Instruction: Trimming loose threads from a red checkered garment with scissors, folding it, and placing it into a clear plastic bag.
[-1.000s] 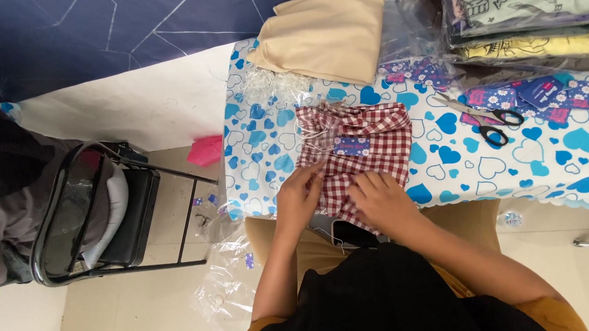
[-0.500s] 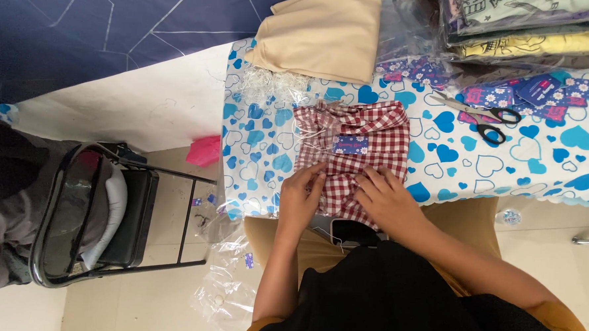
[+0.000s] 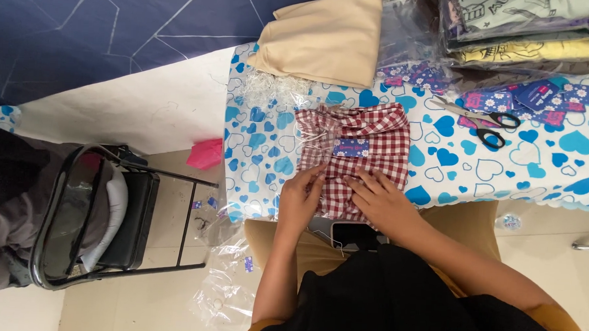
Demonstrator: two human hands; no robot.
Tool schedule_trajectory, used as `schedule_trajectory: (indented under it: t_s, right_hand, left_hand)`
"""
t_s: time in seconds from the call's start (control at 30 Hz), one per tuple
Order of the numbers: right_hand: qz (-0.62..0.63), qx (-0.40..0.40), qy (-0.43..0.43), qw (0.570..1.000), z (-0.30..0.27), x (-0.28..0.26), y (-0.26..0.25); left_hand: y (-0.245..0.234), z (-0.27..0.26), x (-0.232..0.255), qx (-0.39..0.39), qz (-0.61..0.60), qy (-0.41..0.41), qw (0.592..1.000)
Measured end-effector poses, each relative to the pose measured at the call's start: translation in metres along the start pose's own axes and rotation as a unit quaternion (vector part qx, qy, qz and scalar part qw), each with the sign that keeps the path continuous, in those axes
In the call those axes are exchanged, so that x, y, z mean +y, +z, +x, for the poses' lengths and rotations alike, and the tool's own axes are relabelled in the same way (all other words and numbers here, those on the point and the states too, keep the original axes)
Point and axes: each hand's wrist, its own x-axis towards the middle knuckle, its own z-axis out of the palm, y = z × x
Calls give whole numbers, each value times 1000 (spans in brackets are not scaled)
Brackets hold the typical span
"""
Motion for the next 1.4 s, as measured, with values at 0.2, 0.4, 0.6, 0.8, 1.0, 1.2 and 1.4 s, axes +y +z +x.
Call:
schedule_trajectory:
  t_s: [0.2,0.4,0.6,0.8,1.0,1.2,1.4]
  right_hand:
    - [195,-43,12,980,8,13,-54]
    - [312,-134,-5,941,14,15,-57]
    - [377,-127,153,904,49,56,-26]
    - [13,-97,219,971,87,109,9]
    - [-14,-52,94,994,89,82,37]
    - [-18,-1,71,997,118,64,-1]
    - [-351,104,132,921,125,61,61]
  left_hand:
    - [-2,-2,6,-15,-8,-37,999]
    - [1,-3,9,-29,-2,-57,998]
    - [16,-4,-16,-23,22,-17,999]
    - [28,-4,-34,39,99,63,992]
    - [35,4,-38,46,144,95,984]
    - [40,0,-27,-91,149,72,982]
    - [57,-8,-49,-103,171,125,972]
